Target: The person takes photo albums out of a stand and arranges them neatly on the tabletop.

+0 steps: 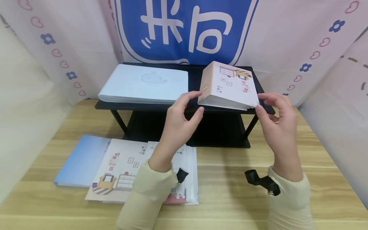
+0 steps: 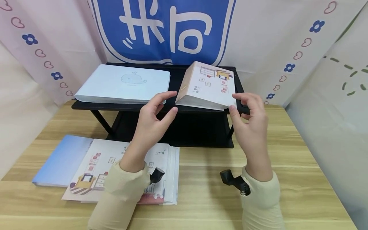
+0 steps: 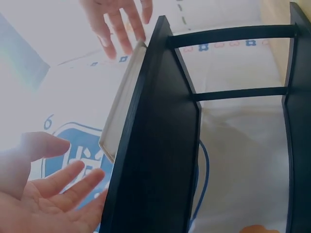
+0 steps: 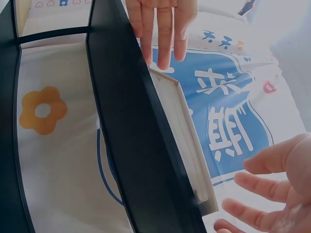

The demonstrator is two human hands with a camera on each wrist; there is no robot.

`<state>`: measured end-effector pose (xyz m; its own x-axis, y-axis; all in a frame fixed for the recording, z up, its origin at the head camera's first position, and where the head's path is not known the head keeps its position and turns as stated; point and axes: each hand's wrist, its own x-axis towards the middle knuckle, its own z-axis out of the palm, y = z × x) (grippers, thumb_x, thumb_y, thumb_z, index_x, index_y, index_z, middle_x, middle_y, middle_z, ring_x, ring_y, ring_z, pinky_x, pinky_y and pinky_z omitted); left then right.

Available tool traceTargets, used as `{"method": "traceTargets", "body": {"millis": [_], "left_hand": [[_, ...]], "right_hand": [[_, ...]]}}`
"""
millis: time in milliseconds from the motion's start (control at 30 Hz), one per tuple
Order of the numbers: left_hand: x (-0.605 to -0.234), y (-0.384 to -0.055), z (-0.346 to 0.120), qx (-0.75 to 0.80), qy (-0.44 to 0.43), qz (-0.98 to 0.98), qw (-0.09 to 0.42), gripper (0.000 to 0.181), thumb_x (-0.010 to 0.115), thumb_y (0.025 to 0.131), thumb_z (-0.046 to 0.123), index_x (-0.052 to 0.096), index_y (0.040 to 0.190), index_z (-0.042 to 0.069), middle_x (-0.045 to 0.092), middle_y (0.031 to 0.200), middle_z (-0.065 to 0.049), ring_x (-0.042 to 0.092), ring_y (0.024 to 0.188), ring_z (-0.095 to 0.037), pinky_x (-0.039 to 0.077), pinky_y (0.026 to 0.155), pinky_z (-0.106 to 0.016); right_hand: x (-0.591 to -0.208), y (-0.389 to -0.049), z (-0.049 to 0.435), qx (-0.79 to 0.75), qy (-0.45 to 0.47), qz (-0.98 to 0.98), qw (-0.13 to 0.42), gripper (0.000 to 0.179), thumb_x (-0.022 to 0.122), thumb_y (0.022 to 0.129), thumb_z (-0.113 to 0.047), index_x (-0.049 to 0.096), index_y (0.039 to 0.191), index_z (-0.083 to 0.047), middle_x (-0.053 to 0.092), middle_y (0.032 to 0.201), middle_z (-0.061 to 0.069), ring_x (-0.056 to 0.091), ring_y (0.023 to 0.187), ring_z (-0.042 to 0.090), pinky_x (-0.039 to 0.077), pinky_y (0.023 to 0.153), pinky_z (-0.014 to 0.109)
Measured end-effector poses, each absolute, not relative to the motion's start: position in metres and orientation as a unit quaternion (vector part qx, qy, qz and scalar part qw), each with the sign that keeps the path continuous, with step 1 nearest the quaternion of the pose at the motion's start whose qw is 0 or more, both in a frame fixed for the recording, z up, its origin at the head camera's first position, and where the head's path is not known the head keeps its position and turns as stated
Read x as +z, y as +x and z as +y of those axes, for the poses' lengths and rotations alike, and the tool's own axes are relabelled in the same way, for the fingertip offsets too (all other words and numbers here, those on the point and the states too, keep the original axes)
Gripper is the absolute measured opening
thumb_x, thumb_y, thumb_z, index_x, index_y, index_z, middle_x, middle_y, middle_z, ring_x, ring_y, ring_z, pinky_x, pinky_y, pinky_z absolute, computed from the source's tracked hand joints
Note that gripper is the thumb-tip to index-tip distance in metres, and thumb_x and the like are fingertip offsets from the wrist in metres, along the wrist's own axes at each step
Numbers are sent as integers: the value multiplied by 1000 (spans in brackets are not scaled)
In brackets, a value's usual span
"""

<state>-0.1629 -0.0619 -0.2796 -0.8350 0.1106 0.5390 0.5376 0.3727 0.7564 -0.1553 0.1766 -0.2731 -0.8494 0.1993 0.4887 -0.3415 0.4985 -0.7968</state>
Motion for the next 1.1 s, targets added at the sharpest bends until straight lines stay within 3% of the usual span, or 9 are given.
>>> {"method": "traceTargets", "body": {"millis": [200, 567, 867, 1100], "left_hand": [[-277, -162, -59, -477, -192, -838, 179, 44, 63, 96, 14, 55, 138, 7, 57, 142, -7, 50, 135, -18, 41, 115, -36], [-274, -163, -57, -419, -178, -874, 172, 46, 64, 96, 21, 55, 140, 11, 53, 146, -5, 49, 136, -21, 42, 113, -43], [-275, -163, -56, -390, -160, -888, 184, 46, 64, 95, 24, 57, 138, 12, 56, 144, -5, 56, 129, -22, 50, 103, -44], [-278, -165, -58, -441, -157, -869, 161, 40, 63, 97, 20, 58, 136, 12, 59, 138, -4, 58, 124, -18, 58, 93, -34]], "right_hand": [[-278, -158, 175, 489, 56, -839, 232, 32, 62, 95, -7, 64, 128, -6, 52, 131, -2, 45, 113, 10, 48, 74, 8], [-277, -163, 172, 477, 90, -849, 209, 29, 63, 94, -5, 65, 123, -3, 51, 133, 5, 43, 115, 10, 46, 78, 3], [-280, -169, 169, 550, 46, -801, 232, 25, 61, 96, -5, 66, 120, 0, 52, 118, -10, 55, 106, 8, 50, 71, 7], [-280, -173, 171, 624, -22, -751, 215, 32, 61, 97, -7, 60, 128, -1, 55, 134, 6, 60, 110, 13, 51, 89, 12]]}}
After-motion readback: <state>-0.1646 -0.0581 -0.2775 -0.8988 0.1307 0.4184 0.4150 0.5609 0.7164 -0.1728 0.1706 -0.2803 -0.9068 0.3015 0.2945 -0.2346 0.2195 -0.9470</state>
